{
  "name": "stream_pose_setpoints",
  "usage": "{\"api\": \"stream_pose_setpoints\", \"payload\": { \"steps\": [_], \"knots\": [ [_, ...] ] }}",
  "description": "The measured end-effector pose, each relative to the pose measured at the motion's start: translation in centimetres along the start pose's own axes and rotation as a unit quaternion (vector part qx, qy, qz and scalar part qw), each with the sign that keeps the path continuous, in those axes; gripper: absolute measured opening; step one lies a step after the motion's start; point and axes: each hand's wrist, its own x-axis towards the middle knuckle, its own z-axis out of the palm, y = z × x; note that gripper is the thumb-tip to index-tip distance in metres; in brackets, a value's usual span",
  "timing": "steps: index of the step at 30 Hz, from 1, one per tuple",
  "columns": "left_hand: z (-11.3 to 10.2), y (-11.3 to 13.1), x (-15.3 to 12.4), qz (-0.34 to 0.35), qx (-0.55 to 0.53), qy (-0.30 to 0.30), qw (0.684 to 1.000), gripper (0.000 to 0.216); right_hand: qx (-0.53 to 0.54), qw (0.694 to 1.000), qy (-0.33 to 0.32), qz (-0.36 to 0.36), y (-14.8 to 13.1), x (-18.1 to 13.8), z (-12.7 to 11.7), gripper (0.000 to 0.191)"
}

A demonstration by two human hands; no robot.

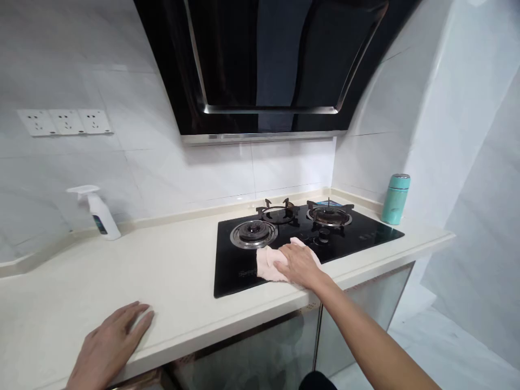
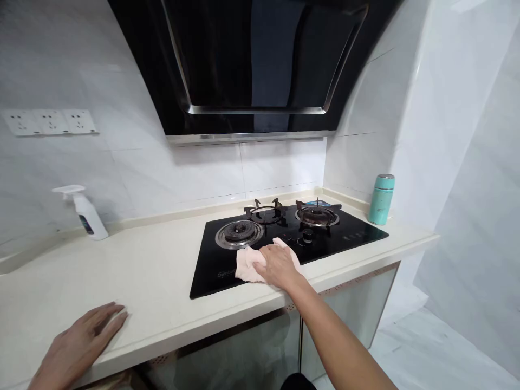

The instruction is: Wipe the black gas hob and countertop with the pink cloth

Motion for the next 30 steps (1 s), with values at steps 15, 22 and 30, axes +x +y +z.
{"api": "stream_pose_setpoints", "payload": {
  "steps": [15,22,30],
  "knots": [
    [0.2,-0.5,0.3,-0.002,0.010,-0.018,1.000,0.068,-0.049,0.998,0.032,0.012,10.5,-2.7,-1.8,0.044],
    [1.4,-1.7,0.7,0.004,0.016,-0.018,1.000,0.066,-0.120,0.986,0.038,0.112,13.5,-5.1,-3.0,0.034],
    [1.2,-1.2,0.6,0.004,0.037,-0.022,0.999,0.068,-0.189,0.934,0.058,0.297,20.6,-6.5,-5.3,0.035]
  ]
}}
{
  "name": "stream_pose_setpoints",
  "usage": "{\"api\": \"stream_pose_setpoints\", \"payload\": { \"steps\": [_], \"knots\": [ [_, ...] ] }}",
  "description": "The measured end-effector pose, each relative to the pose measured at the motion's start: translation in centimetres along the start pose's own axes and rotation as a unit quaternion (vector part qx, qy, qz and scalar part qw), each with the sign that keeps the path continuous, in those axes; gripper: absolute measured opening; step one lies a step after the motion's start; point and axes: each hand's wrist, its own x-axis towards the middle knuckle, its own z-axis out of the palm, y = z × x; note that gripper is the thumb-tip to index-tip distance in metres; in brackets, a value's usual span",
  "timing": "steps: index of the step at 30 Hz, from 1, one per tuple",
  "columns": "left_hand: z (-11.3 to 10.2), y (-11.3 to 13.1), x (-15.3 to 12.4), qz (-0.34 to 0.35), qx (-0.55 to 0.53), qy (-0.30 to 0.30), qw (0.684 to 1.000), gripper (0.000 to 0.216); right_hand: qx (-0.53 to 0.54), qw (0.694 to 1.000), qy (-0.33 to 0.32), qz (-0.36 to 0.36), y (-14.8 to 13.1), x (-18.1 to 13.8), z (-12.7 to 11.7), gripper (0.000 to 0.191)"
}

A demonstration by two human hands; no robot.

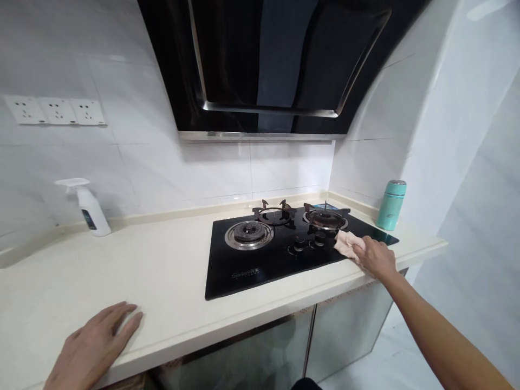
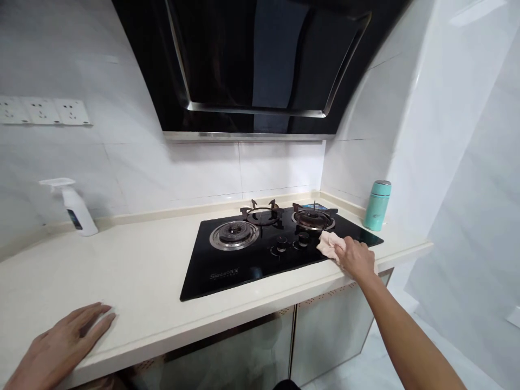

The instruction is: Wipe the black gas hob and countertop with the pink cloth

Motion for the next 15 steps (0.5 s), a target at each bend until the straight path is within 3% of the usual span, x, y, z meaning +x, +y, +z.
{"api": "stream_pose_setpoints", "payload": {
  "steps": [3,9,15],
  "knots": [
    [0.1,0.0,0.0,0.003,-0.001,0.010,1.000,0.067,-0.012,1.000,-0.007,0.010,-0.7,2.1,0.4,0.039],
    [0.3,-0.4,-0.1,0.004,-0.016,0.031,0.999,0.064,0.024,0.993,-0.072,-0.088,-4.7,7.4,1.3,0.032],
    [0.0,0.0,0.0,-0.021,-0.029,0.038,0.999,0.065,0.065,0.981,-0.131,-0.129,-7.2,11.7,1.5,0.031]
  ]
}}
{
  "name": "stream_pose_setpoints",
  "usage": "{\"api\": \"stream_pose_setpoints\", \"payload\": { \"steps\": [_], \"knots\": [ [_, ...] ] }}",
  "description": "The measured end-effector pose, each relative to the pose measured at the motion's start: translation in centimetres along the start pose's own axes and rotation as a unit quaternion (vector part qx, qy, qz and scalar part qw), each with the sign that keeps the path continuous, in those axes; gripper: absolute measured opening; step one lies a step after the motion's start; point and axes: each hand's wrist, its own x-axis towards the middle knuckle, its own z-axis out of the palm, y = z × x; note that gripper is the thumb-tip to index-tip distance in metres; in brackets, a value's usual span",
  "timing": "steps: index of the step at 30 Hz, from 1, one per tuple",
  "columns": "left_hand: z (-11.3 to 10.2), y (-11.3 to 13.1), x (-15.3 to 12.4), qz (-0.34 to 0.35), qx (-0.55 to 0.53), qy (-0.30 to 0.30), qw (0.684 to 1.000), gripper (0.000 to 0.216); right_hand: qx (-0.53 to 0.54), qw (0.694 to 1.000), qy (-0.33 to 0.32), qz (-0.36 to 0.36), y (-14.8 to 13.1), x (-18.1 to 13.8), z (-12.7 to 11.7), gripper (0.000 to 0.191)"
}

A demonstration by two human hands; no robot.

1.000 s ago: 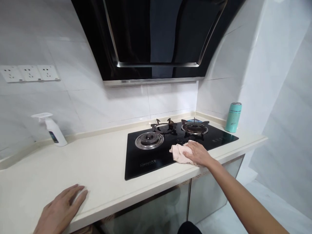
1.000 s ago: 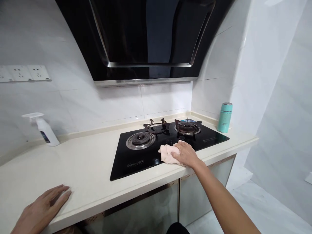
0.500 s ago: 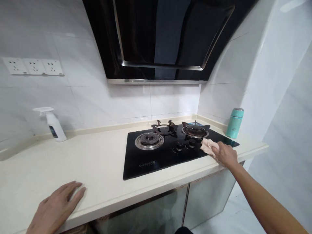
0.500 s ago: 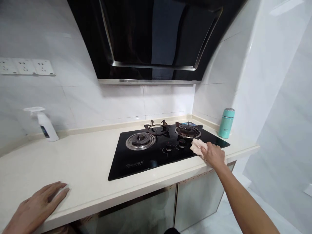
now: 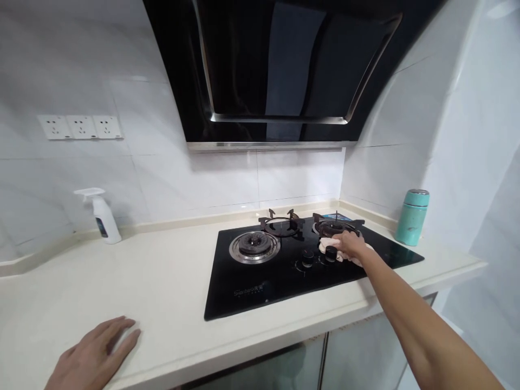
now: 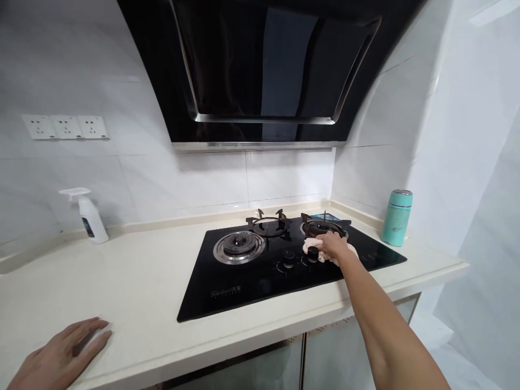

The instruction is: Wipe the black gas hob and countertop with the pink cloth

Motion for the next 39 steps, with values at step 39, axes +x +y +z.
{"api": "stream_pose_setpoints", "payload": {
  "steps": [39],
  "knots": [
    [-1.0,0.1,0.2,0.000,-0.008,-0.043,0.999,0.061,0.064,0.970,0.024,-0.232,-20.4,-10.3,0.8,0.050]
  ]
}}
